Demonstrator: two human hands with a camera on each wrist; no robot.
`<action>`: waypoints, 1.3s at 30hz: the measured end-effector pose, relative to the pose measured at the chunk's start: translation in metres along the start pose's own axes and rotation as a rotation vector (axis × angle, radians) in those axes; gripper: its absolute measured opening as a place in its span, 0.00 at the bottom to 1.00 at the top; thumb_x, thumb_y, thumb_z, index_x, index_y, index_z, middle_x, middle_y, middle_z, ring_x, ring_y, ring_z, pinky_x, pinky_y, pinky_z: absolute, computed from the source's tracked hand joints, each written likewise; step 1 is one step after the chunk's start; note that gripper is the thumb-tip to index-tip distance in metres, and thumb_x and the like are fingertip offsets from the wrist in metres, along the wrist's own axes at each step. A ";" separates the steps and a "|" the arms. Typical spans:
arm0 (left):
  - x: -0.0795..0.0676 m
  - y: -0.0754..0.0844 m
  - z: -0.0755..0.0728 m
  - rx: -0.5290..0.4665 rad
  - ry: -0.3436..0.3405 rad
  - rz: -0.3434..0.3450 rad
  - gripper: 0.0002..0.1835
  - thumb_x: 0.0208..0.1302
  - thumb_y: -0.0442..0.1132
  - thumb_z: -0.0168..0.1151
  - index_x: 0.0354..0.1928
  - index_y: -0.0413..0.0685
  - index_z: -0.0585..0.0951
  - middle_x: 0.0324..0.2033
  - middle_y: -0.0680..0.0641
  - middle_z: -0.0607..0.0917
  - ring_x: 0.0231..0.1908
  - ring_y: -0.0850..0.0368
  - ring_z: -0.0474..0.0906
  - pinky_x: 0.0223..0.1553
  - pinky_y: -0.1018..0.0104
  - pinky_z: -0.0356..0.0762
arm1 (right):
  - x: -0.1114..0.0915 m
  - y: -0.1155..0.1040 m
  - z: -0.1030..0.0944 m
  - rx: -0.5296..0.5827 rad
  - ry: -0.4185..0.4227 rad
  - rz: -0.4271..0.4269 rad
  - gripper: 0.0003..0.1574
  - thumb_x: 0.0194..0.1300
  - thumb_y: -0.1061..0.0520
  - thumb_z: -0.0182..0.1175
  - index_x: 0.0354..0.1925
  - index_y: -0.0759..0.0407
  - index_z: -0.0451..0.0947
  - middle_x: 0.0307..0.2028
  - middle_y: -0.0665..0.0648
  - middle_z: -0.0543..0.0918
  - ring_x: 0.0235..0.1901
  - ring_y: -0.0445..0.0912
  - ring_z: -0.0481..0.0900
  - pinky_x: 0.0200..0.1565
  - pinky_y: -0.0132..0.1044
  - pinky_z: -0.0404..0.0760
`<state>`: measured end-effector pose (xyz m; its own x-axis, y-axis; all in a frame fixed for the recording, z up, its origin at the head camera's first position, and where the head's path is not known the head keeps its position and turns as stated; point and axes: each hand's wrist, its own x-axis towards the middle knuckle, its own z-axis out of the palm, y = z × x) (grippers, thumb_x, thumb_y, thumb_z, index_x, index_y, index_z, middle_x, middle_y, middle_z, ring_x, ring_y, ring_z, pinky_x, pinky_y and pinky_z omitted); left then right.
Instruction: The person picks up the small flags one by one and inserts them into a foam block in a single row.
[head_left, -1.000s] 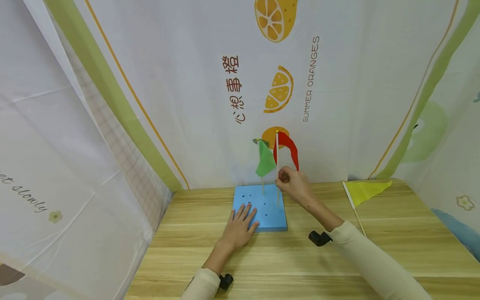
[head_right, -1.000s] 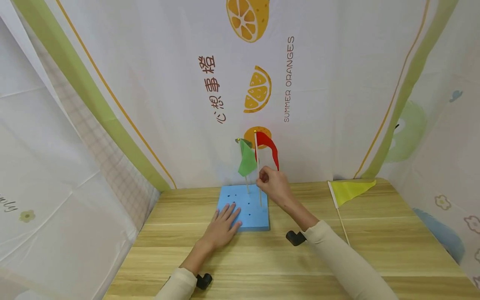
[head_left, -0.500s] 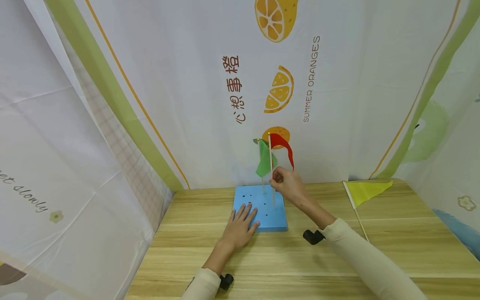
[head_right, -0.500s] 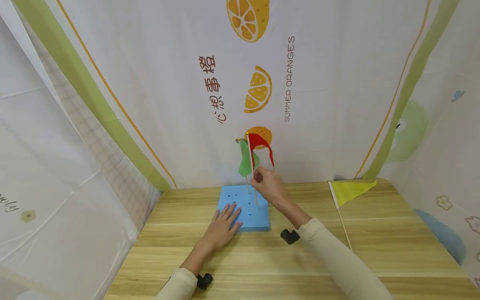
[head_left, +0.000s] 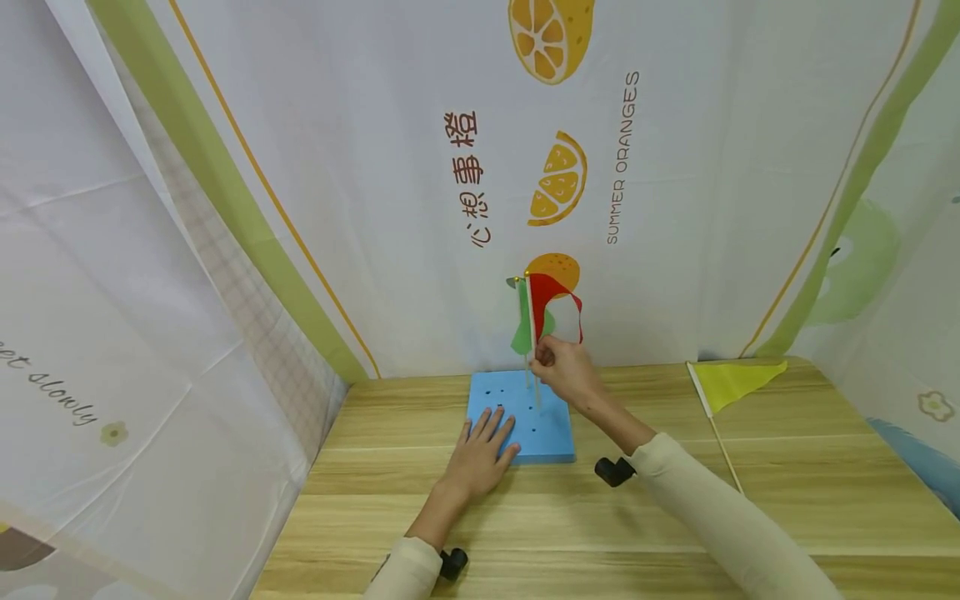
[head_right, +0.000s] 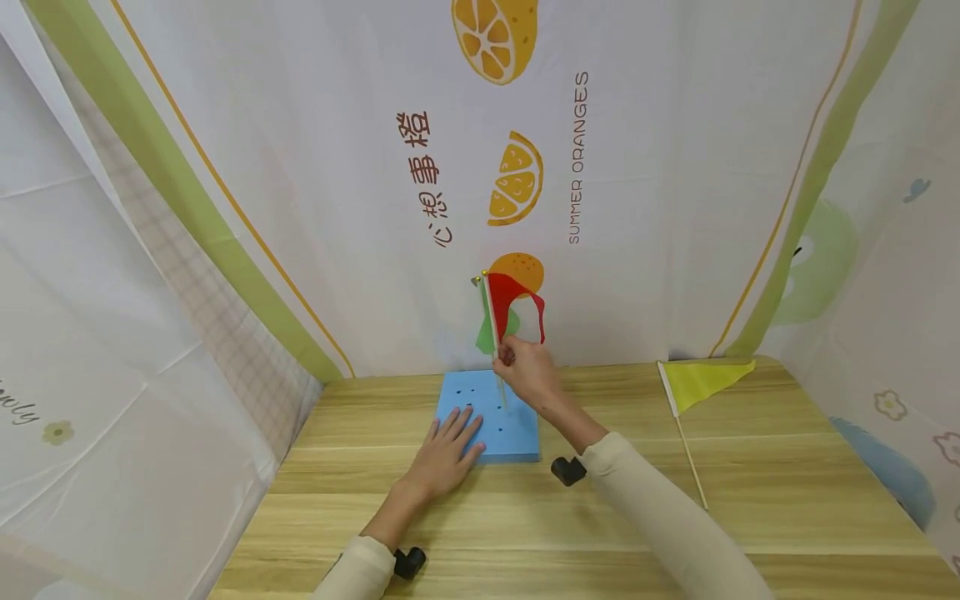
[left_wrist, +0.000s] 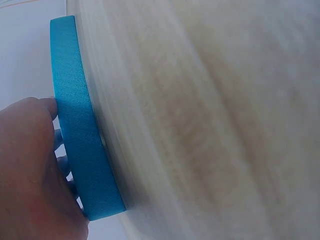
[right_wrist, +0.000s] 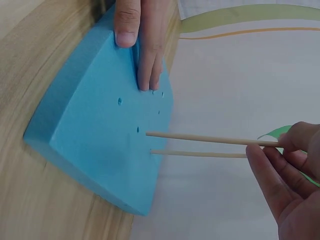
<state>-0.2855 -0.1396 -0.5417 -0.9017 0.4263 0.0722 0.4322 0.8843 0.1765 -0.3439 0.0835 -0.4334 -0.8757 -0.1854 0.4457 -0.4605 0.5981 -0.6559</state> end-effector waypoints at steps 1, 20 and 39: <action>0.000 0.000 0.000 -0.001 -0.003 -0.002 0.34 0.87 0.61 0.39 0.85 0.56 0.60 0.86 0.46 0.55 0.86 0.44 0.48 0.85 0.38 0.47 | 0.000 0.000 0.001 -0.007 0.003 -0.003 0.05 0.71 0.60 0.68 0.39 0.61 0.83 0.33 0.58 0.90 0.28 0.44 0.86 0.32 0.35 0.89; 0.000 0.003 -0.004 -0.025 -0.007 -0.007 0.34 0.86 0.60 0.40 0.85 0.56 0.60 0.86 0.46 0.55 0.86 0.44 0.48 0.85 0.38 0.46 | 0.008 0.005 0.020 -0.035 0.017 -0.010 0.07 0.70 0.60 0.71 0.36 0.60 0.83 0.32 0.57 0.90 0.32 0.47 0.87 0.37 0.39 0.90; -0.002 0.003 -0.004 -0.018 -0.010 -0.007 0.34 0.87 0.61 0.39 0.85 0.56 0.60 0.86 0.46 0.55 0.86 0.44 0.48 0.85 0.38 0.46 | 0.006 0.014 0.032 -0.081 -0.010 -0.017 0.07 0.69 0.61 0.71 0.35 0.60 0.82 0.30 0.57 0.90 0.29 0.46 0.86 0.32 0.33 0.87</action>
<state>-0.2826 -0.1388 -0.5379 -0.9046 0.4217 0.0615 0.4253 0.8838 0.1949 -0.3600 0.0664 -0.4597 -0.8694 -0.2042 0.4500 -0.4627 0.6559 -0.5964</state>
